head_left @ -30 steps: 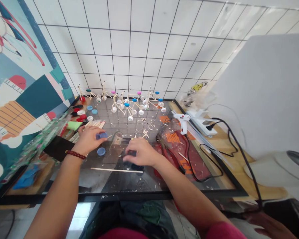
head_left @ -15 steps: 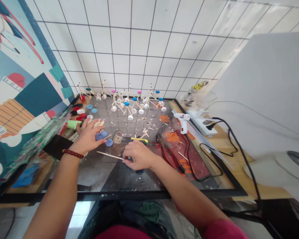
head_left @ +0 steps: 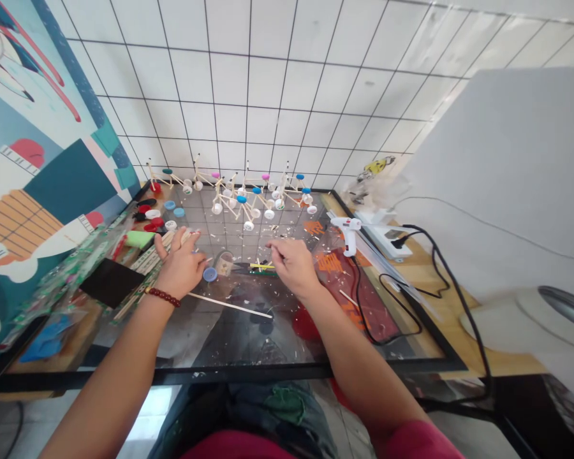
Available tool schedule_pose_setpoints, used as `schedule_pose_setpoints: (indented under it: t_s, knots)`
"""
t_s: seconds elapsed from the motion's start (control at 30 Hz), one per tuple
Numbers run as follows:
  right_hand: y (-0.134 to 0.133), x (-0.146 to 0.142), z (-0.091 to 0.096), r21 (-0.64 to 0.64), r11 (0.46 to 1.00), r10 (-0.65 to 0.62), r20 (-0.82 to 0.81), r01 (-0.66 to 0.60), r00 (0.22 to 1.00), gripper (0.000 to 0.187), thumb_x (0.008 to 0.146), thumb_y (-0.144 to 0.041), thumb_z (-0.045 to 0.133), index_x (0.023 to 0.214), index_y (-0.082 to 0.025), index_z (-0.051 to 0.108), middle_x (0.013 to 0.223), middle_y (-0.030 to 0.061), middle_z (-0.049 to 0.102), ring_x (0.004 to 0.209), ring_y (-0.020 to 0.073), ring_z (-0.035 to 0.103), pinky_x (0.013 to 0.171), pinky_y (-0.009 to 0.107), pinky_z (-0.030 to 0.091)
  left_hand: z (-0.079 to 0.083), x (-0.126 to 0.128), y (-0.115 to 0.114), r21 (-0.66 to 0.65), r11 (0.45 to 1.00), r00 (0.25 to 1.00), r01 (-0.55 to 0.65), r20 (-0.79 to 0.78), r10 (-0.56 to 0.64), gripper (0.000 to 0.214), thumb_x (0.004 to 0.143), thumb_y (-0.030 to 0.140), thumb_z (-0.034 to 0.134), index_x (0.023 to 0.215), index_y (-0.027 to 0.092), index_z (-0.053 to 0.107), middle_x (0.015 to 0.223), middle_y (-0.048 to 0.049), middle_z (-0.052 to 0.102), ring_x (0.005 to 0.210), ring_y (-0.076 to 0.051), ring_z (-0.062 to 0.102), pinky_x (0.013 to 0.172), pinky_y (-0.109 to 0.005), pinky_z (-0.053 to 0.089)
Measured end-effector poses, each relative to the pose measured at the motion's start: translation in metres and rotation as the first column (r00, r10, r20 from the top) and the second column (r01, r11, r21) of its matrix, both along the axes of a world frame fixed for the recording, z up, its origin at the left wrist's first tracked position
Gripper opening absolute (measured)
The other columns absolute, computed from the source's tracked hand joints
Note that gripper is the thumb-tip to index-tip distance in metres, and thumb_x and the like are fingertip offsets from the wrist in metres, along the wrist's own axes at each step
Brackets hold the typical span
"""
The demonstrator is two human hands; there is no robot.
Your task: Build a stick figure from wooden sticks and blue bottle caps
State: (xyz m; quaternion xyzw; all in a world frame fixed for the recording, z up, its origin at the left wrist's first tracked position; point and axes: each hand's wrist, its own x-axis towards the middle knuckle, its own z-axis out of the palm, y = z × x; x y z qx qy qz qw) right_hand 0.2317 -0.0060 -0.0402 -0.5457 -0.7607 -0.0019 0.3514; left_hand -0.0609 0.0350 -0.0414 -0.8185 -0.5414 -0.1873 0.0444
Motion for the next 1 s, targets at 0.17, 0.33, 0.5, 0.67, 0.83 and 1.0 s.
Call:
schedule_pose_setpoints:
  t_s: [0.17,0.33,0.5,0.67,0.83,1.0]
  knots:
    - [0.003,0.007,0.003,-0.064,0.997,-0.031,0.122,0.039,0.992,0.025,0.103,-0.017,0.062,0.116,-0.023,0.083,0.097,0.0078,0.084,0.097,0.0253,0.076,0.095,0.038,0.046,0.0,0.003,-0.002,-0.011,1.0,1.0,0.017,0.004,-0.017,0.028,0.093,0.025,0.063,0.082,0.027,0.088,0.156,-0.0149,0.068,0.161,-0.05,0.038,0.125,-0.088,0.0]
    - [0.002,0.002,0.0,-0.111,0.994,0.011,0.198,0.011,0.98,0.024,0.105,-0.02,0.062,0.113,-0.024,0.085,0.098,0.008,0.085,0.096,0.0254,0.074,0.096,0.039,0.045,0.001,0.006,-0.003,0.002,1.0,1.0,0.012,-0.002,-0.012,0.029,0.092,0.023,0.061,0.079,0.029,0.087,0.149,-0.0117,0.073,0.157,-0.048,0.043,0.126,-0.086,0.001]
    - [0.001,0.005,0.004,-0.144,0.99,0.015,0.208,0.015,0.978,0.02,0.106,-0.021,0.065,0.107,-0.025,0.084,0.096,0.0069,0.085,0.094,0.0245,0.074,0.095,0.04,0.043,0.001,0.006,-0.004,0.03,0.999,1.0,0.018,-0.009,-0.017,0.028,0.091,0.02,0.061,0.076,0.028,0.083,0.143,-0.0112,0.077,0.154,-0.045,0.047,0.126,-0.086,0.003]
    - [-0.003,0.004,0.007,-0.188,0.982,0.084,0.257,-0.036,0.963,0.015,0.097,-0.037,0.083,0.101,-0.023,0.081,0.103,0.0074,0.084,0.104,0.0281,0.073,0.095,0.04,0.041,0.001,0.008,-0.005,0.025,0.999,1.0,0.028,0.01,-0.028,0.029,0.091,0.018,0.058,0.075,0.024,0.081,0.144,-0.0168,0.075,0.154,-0.048,0.048,0.125,-0.088,0.004]
    - [-0.005,-0.001,0.004,-0.266,0.963,0.145,0.399,-0.037,0.905,0.023,0.095,-0.042,0.086,0.104,-0.021,0.081,0.11,0.0109,0.084,0.108,0.0322,0.071,0.091,0.041,0.043,0.002,0.009,-0.006,0.006,1.0,1.0,0.01,0.009,-0.01,0.029,0.092,0.018,0.057,0.076,0.024,0.08,0.145,-0.019,0.074,0.155,-0.049,0.047,0.123,-0.089,0.003]
    - [-0.005,-0.005,0.003,-0.232,0.971,0.144,0.391,-0.054,0.909,0.016,0.095,-0.036,0.084,0.1,-0.021,0.081,0.103,0.0105,0.083,0.104,0.0317,0.072,0.091,0.041,0.045,0.002,0.01,-0.006,-0.003,1.0,1.0,0.002,0.004,-0.002,0.028,0.093,0.02,0.057,0.078,0.023,0.08,0.145,-0.0194,0.074,0.154,-0.049,0.046,0.123,-0.089,0.003]
